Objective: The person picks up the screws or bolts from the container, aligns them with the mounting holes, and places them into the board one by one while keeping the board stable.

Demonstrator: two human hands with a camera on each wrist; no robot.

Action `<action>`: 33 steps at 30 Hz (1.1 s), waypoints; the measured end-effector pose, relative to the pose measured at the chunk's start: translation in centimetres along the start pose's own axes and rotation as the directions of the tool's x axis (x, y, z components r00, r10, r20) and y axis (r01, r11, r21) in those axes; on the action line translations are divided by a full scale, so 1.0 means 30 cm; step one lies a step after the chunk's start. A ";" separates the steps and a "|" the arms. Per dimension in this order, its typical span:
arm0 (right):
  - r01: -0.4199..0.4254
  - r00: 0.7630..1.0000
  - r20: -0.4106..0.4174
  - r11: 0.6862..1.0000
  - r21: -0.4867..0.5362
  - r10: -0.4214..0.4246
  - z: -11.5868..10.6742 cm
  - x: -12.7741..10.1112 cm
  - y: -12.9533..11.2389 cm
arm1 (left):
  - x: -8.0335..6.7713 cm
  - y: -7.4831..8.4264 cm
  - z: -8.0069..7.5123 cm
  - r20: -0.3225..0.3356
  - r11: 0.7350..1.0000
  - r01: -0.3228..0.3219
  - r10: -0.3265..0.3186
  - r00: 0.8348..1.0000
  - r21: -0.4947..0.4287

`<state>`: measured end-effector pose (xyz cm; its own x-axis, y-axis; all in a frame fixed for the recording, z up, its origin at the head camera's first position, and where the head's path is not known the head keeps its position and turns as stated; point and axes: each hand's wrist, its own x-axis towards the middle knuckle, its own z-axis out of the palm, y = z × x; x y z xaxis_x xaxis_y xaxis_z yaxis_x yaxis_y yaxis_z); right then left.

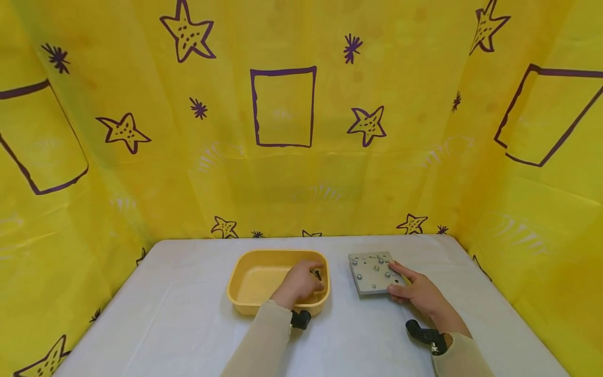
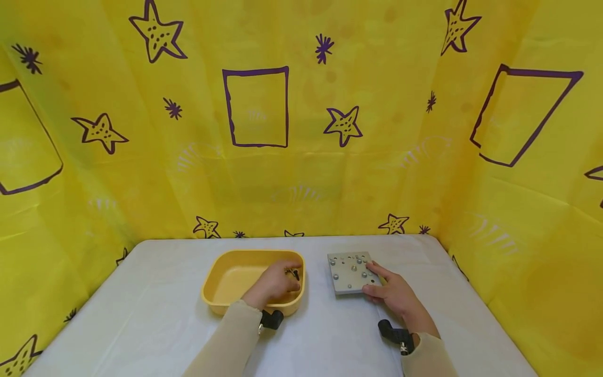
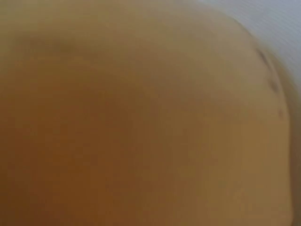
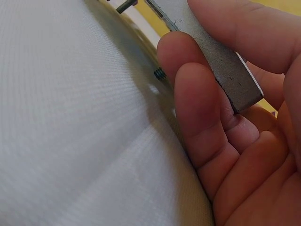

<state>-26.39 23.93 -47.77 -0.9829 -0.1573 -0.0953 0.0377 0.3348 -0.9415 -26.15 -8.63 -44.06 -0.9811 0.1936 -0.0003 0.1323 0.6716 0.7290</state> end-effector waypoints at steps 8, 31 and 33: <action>0.008 1.000 0.002 1.000 -0.013 -0.008 -0.003 0.002 0.001 | -0.002 -0.012 0.006 0.010 0.997 -0.033 0.033 0.999 0.071; 0.004 1.000 0.010 0.999 0.046 -0.005 -0.001 -0.002 -0.004 | -0.009 0.000 0.010 -0.035 0.900 -0.136 0.165 0.986 0.414; 0.003 1.000 0.012 0.999 0.043 -0.003 -0.002 0.000 -0.002 | -0.014 0.007 0.008 -0.046 0.878 -0.153 0.195 0.980 0.454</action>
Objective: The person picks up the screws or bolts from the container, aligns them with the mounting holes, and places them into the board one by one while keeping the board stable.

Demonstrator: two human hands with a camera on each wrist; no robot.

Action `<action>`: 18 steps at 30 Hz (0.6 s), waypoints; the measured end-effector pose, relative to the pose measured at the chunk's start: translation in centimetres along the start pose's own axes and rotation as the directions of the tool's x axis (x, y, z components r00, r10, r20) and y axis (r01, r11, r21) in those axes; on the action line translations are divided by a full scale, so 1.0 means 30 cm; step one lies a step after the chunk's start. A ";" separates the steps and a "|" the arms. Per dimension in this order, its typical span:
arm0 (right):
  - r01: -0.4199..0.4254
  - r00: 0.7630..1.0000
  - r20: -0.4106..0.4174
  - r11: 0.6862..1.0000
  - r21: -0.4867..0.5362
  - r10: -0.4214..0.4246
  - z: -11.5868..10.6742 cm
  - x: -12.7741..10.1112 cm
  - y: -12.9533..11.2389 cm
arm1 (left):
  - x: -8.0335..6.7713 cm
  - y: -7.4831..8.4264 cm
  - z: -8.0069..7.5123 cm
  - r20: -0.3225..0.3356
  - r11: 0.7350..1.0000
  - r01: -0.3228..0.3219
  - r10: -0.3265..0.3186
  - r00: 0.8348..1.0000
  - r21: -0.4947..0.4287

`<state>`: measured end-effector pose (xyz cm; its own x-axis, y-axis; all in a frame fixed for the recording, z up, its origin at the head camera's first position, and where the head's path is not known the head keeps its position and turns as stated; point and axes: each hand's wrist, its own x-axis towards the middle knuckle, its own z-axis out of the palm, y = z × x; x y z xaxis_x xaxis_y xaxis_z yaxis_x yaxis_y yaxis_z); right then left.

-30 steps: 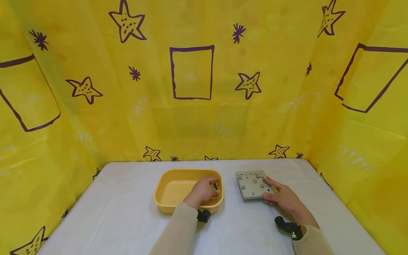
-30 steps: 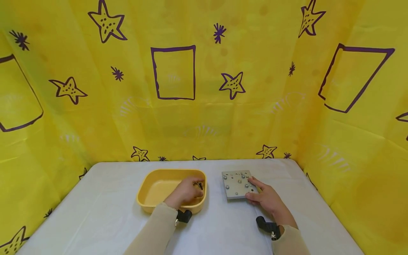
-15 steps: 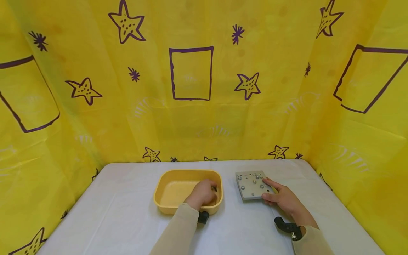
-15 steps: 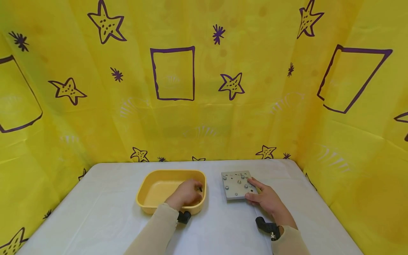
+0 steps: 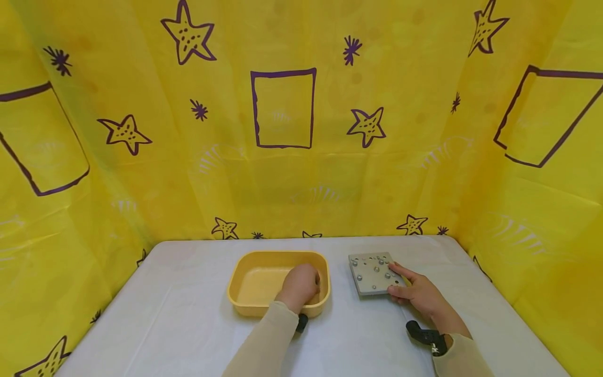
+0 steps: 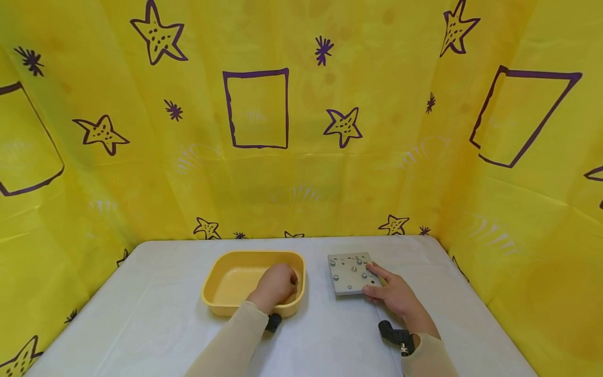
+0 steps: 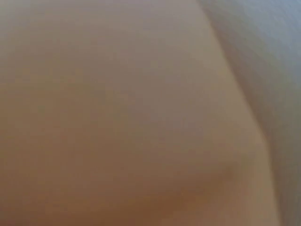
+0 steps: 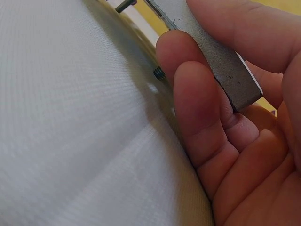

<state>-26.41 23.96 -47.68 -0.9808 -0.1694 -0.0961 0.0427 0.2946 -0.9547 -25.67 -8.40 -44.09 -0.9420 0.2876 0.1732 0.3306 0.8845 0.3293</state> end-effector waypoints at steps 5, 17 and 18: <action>-0.003 1.000 -0.005 1.000 -0.008 0.003 -0.003 0.005 0.003 | 0.005 0.007 0.001 -0.004 0.999 -0.002 0.003 1.000 0.043; 0.002 1.000 -0.014 0.999 -0.035 -0.003 0.000 0.005 0.008 | 0.007 0.017 -0.016 -0.100 0.978 0.105 -0.124 0.987 -0.180; 0.003 1.000 -0.013 0.999 -0.035 -0.004 -0.001 0.005 0.010 | 0.006 0.023 -0.030 -0.124 0.970 0.107 -0.136 0.983 -0.217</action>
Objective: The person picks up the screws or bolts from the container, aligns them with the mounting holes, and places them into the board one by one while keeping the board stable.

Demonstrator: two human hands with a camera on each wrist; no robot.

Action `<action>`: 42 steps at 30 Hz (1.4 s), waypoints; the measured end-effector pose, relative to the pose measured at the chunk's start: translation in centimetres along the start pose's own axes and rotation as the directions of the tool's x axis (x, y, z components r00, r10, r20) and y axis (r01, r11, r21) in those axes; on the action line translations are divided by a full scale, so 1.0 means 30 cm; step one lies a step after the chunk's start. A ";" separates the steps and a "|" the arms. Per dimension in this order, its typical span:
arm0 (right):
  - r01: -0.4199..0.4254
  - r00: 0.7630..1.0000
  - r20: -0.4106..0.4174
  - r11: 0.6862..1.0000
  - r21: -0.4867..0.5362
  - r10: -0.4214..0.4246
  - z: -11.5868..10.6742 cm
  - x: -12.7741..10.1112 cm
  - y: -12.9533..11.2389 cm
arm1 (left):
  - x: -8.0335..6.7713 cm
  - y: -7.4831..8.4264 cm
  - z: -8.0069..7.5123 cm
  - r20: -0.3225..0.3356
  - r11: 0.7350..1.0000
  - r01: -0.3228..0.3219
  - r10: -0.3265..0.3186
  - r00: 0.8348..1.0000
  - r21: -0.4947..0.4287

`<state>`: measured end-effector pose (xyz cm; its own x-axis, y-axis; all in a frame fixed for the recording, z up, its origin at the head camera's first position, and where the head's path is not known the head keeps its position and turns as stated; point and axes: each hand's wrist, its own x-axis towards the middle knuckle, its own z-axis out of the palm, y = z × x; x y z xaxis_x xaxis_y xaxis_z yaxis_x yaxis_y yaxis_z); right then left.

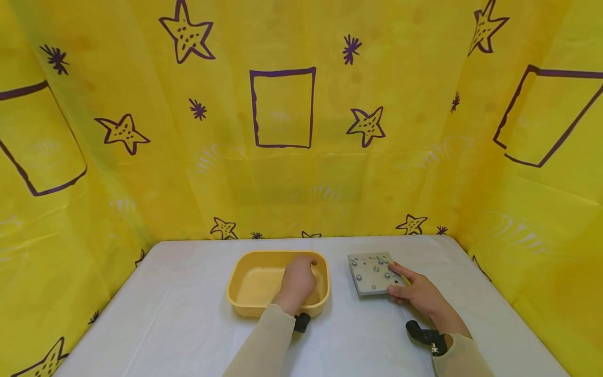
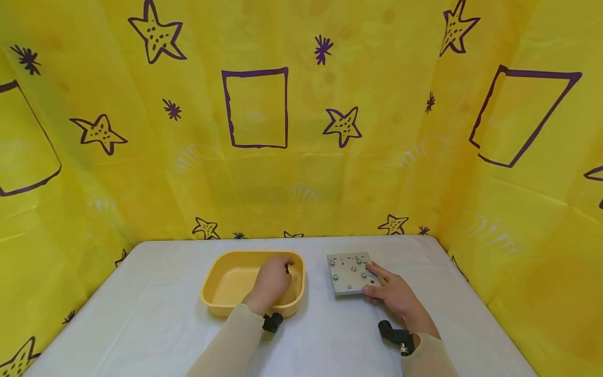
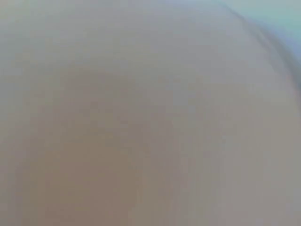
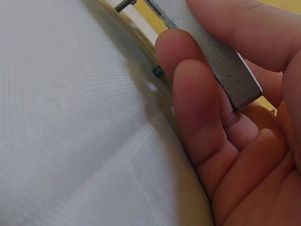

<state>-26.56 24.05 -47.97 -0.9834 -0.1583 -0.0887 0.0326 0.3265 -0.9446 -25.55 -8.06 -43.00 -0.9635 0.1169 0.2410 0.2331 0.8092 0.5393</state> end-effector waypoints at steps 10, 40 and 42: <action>0.008 1.000 0.016 1.000 0.021 -0.008 -0.011 -0.008 -0.001 | 0.023 0.106 -0.079 0.080 0.855 0.113 -0.084 0.993 -0.506; 0.047 0.999 0.017 0.999 -0.014 -0.047 -0.022 -0.012 -0.005 | 0.103 0.334 0.327 0.050 0.909 -0.115 0.147 0.988 -0.401; 0.046 0.999 0.020 0.999 -0.008 -0.046 -0.020 -0.012 -0.005 | 0.102 0.337 0.330 0.040 0.919 -0.139 0.165 0.986 -0.368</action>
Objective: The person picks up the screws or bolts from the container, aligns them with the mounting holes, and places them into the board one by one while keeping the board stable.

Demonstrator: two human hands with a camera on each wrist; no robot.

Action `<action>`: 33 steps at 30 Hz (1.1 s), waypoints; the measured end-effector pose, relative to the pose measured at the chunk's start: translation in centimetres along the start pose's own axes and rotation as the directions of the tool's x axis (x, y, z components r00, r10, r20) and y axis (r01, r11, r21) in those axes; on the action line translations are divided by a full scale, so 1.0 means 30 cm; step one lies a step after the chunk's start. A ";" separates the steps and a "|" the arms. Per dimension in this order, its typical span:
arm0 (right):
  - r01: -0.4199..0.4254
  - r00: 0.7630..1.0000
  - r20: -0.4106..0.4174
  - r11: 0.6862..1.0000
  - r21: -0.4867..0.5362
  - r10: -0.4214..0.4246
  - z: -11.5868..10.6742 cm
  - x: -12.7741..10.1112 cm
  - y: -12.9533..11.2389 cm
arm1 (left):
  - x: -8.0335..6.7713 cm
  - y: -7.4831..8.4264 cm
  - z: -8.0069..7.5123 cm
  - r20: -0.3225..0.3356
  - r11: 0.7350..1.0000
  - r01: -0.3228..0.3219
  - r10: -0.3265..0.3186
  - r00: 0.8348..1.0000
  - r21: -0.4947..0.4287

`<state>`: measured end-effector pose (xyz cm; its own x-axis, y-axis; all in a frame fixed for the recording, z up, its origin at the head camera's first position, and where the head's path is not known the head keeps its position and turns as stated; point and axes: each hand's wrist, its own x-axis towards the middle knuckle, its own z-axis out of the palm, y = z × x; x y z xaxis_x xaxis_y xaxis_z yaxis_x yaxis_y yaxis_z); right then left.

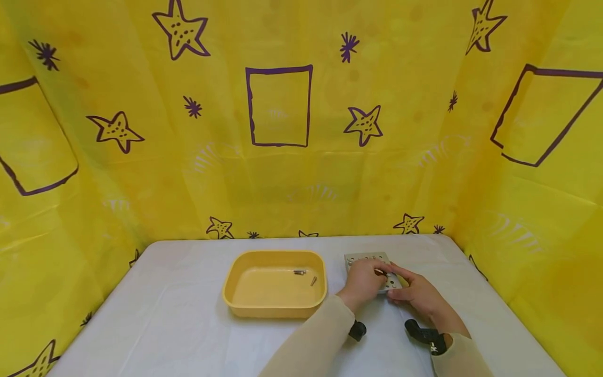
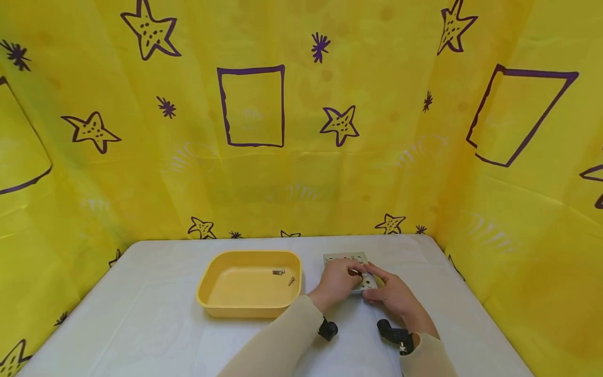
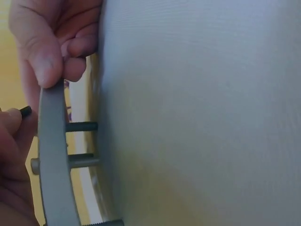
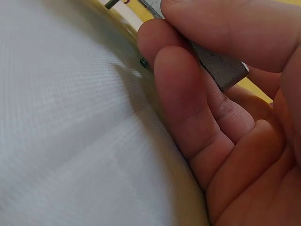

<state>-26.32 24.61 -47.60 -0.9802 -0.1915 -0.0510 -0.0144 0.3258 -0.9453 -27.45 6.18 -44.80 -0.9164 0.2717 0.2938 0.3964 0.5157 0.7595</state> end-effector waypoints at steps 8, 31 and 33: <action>0.027 1.000 0.011 0.999 0.041 -0.027 -0.004 0.010 0.014 | 0.011 0.005 0.022 -0.014 0.993 -0.052 0.053 0.998 0.103; 0.070 0.997 0.015 0.996 -0.046 -0.070 -0.005 0.004 0.019 | 0.006 0.006 0.047 0.045 0.956 -0.155 0.148 0.988 0.248; 0.074 0.997 0.014 0.996 -0.056 -0.073 -0.007 0.005 0.018 | 0.005 0.007 0.047 0.046 0.955 -0.167 0.160 0.986 0.245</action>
<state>-26.51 24.95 -48.06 -0.9736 -0.2279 0.0138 -0.0979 0.3622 -0.9269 -27.43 7.48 -45.39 -0.8375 0.3877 0.3850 0.5448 0.6463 0.5343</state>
